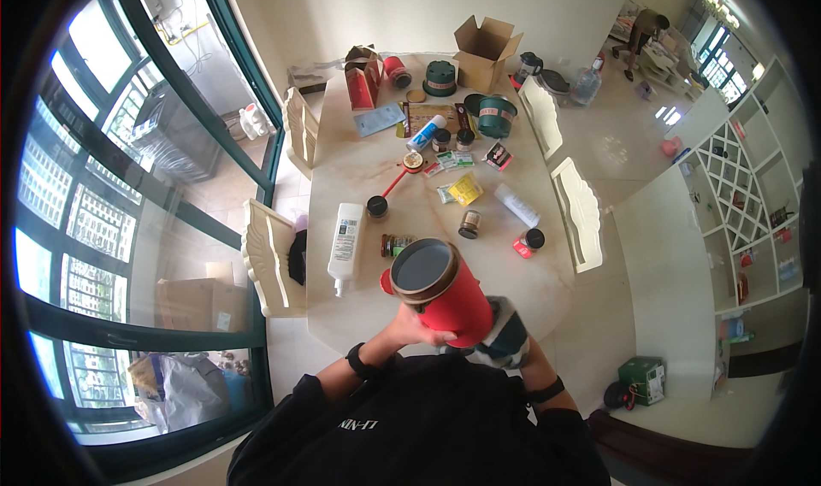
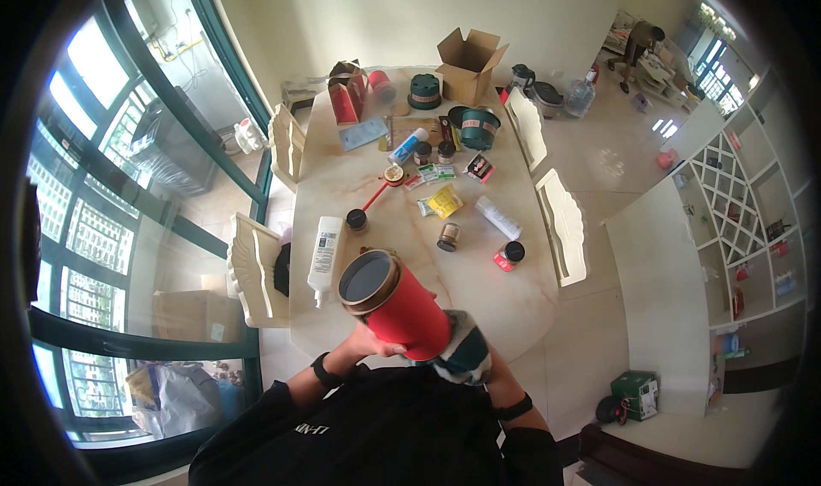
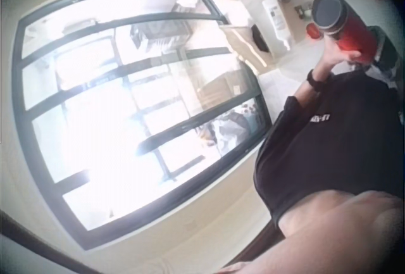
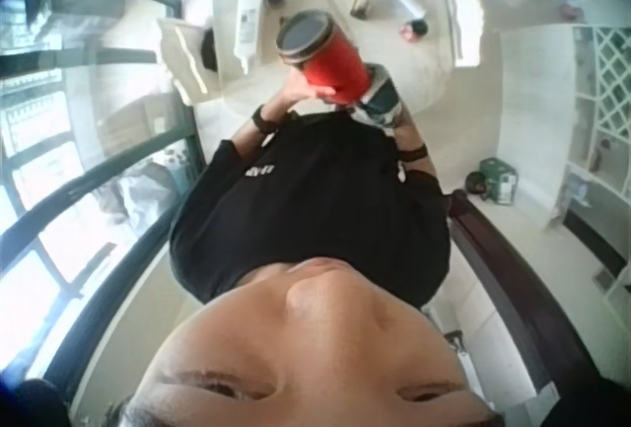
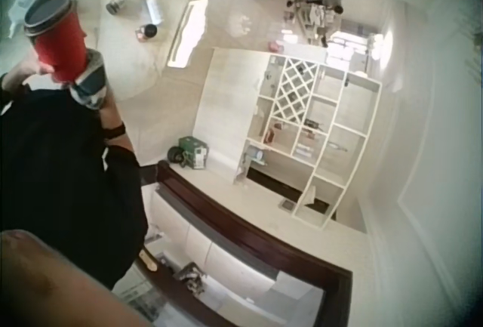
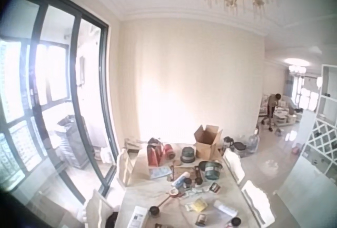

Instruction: The person wipes a canister with a cloth and places it into a box, then wipes a spray bottle and a jar before placing them on a shelf.

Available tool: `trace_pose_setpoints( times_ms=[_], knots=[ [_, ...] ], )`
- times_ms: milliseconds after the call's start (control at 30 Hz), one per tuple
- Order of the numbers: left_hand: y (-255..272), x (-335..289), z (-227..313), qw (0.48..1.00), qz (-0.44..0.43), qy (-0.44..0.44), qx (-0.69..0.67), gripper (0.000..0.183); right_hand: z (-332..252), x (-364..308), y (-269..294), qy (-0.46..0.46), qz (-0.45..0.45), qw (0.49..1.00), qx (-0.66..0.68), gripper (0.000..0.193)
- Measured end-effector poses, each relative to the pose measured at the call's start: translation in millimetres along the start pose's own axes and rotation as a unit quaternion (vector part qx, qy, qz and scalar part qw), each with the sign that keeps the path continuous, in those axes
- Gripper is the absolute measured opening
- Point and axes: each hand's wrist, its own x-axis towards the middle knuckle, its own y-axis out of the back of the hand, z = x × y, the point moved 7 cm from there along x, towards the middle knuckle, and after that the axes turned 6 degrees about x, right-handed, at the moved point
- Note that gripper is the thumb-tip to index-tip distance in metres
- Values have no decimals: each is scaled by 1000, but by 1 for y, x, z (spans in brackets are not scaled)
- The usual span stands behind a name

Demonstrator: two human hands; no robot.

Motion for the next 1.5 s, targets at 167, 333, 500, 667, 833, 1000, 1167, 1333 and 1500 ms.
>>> trace_pose_setpoints(
  times_ms=[167, 333, 500, 667, 833, 1000, 1167, 1333, 1500],
  knots=[
    [-9, -1, 5, 999, -16, -10, -34, 94, -7, 10, -15, 8, -12, 1000, 11, 33],
    [-4, -5, 3, 999, 10, -9, 50, 108, -9, 8, -30, 32, -43, 998, 33, 34],
    [3, -4, 2, 992, -60, -41, 106, 103, 11, -17, -16, 68, -68, 994, 50, 34],
    [-9, -1, -1, 998, -47, -11, 52, 106, 20, -16, -19, 15, -48, 995, 89, 36],
    [-15, 0, 10, 992, -48, -52, 105, 111, 23, -10, -13, -15, -10, 992, 128, 36],
    [3, -9, -7, 995, -35, 11, 90, 102, 30, -11, -11, -46, 32, 987, 148, 35],
    [4, -1, 2, 998, 26, -48, 40, 96, 30, -12, -18, -14, 48, 989, 142, 39],
    [7, 12, -5, 997, -10, -15, 81, 103, 32, -6, -9, -38, 102, 982, 153, 39],
    [-1, 26, 9, 991, 87, -27, 100, 96, 12, 10, 28, -64, 207, 969, -122, 34]
  ],
)
